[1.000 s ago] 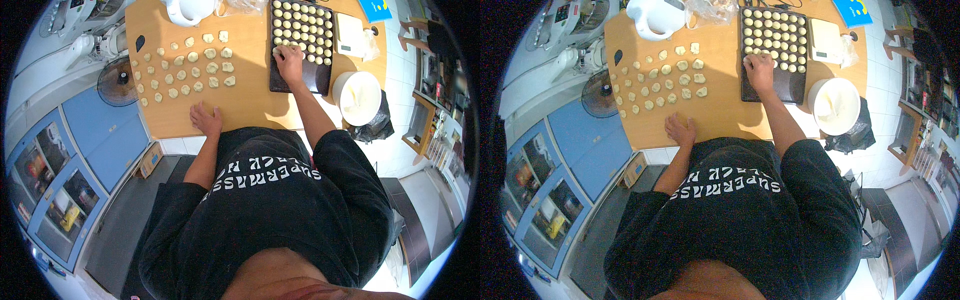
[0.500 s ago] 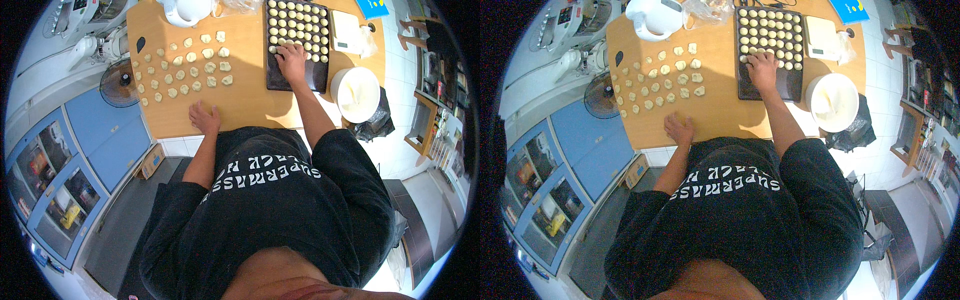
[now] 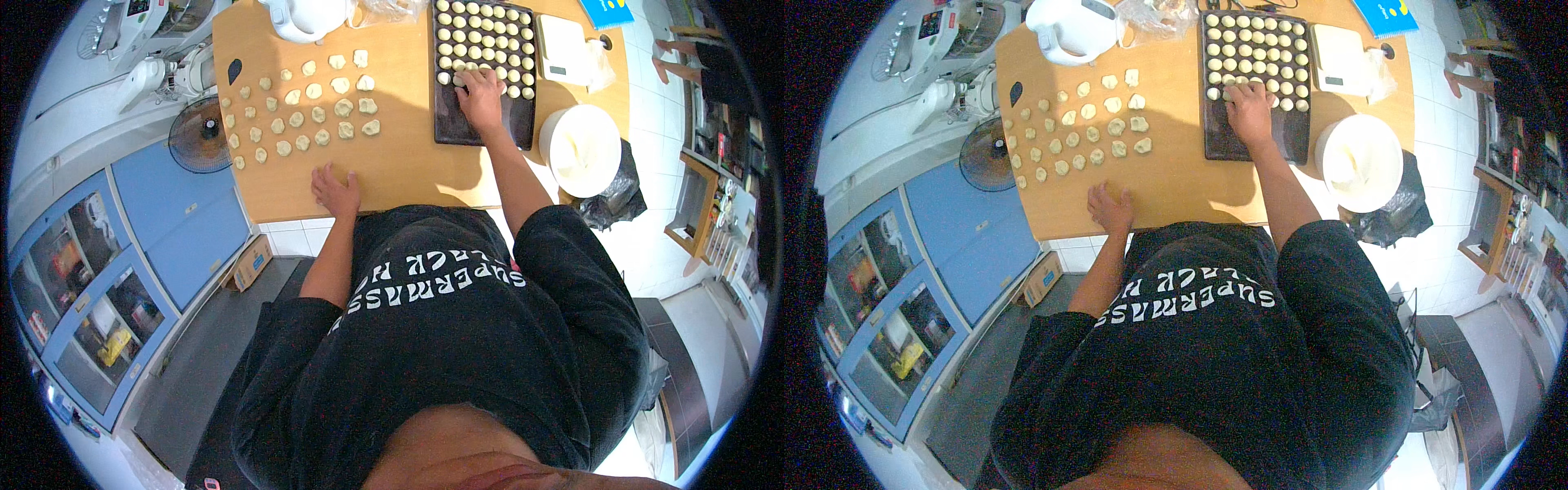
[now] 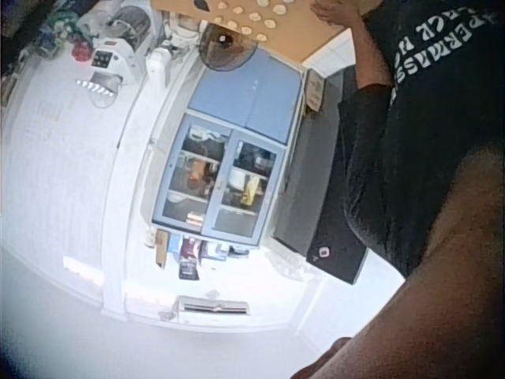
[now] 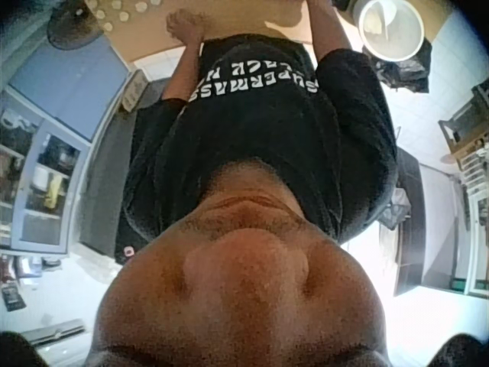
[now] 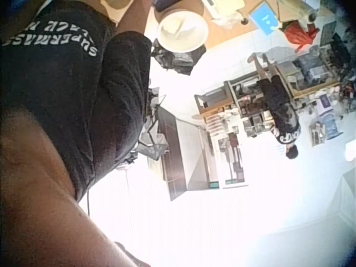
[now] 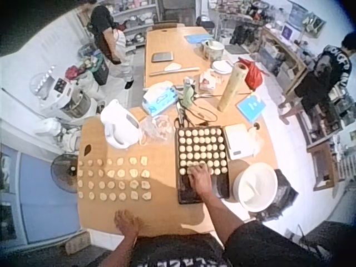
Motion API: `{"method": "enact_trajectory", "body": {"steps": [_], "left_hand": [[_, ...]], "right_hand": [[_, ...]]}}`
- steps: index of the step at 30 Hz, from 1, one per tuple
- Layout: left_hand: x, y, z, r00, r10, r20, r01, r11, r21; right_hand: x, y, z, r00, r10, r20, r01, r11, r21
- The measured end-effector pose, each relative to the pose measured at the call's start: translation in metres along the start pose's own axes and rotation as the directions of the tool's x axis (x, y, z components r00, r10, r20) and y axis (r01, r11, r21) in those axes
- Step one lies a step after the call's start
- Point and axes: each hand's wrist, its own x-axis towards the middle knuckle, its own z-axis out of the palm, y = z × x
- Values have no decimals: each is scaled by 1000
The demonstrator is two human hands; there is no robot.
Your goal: The person prepares small pieces of dough by hand on a table, rolling them and placing them onto a baking tray.
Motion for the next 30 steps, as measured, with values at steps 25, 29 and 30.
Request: {"method": "enact_trajectory", "body": {"steps": [25, 29, 30], "left_hand": [[15, 75, -3, 942, 335, 21, -336, 940, 59], [36, 75, 0, 858, 508, -82, -499, 860, 105], [40, 77, 2, 859, 505, -84, -497, 862, 96]], "right_hand": [[-139, -51, -3, 860, 182, 476, -347, 894, 284], [-123, -73, -4, 869, 73, 490, -282, 885, 369], [-117, -77, -11, 849, 96, 519, -311, 885, 345]]}}
